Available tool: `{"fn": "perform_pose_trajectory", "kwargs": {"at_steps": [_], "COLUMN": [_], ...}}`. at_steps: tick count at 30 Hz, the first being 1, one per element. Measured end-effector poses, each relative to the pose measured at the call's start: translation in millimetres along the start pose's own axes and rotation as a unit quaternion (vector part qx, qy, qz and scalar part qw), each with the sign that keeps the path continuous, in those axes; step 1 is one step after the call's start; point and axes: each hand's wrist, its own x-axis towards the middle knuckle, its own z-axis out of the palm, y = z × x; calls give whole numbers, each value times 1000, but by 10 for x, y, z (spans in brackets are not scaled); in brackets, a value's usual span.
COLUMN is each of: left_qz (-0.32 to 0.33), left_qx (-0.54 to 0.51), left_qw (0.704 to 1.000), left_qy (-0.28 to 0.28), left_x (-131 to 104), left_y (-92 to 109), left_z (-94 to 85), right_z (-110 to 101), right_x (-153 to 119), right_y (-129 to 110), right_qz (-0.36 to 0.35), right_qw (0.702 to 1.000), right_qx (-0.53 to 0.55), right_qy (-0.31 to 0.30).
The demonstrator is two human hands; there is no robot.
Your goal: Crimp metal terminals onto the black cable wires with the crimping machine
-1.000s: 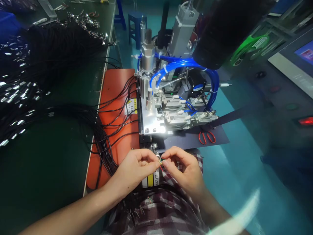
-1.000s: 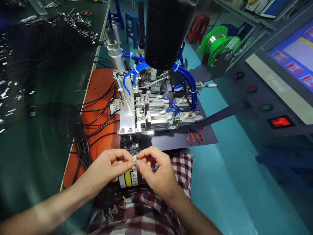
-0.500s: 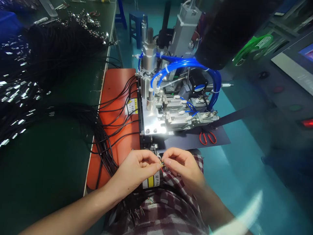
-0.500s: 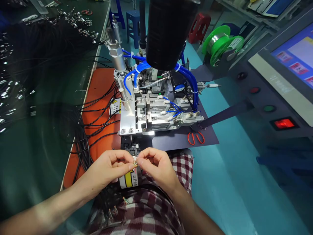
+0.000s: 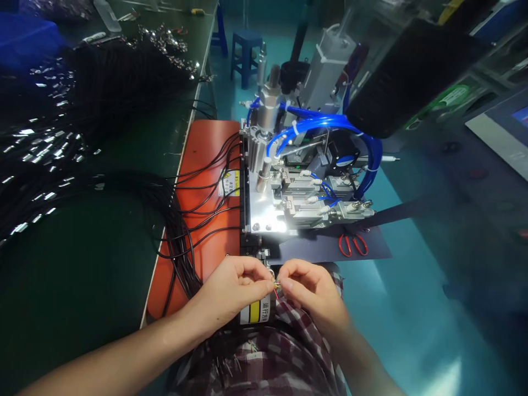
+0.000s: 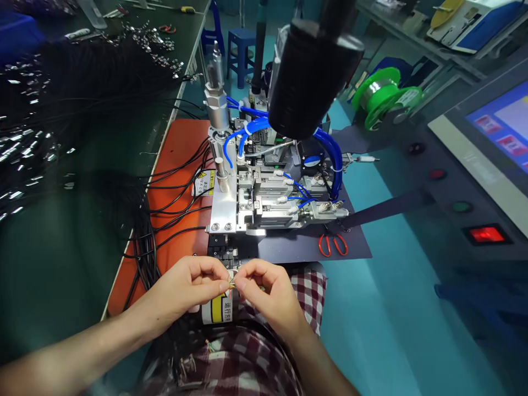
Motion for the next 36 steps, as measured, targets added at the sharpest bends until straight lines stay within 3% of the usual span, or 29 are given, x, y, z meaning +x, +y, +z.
{"fn": "perform_pose_trajectory", "kwargs": {"at_steps": [6, 13, 18, 26, 36], "left_qz": [-3, 20, 79, 46, 54], "left_qx": [-1, -4, -33, -62, -51], "left_qw": [1000, 1000, 996, 997, 997], "left_qy": [4, 13, 35, 12, -31], "left_x": [5, 10, 27, 23, 22], "left_y": [-8, -40, -80, -102, -122], "left_z": [-3, 13, 29, 4, -45], "right_z": [50, 155, 173, 206, 209], "right_x": [-75, -101, -92, -54, -53], "right_y": [-8, 27, 55, 54, 26], "right_qz": [-41, -119, -48, -8, -17], "right_qw": [995, 970, 991, 999, 998], "right_qx": [-76, -190, -98, 37, 1], "right_qy": [40, 93, 77, 38, 60]}}
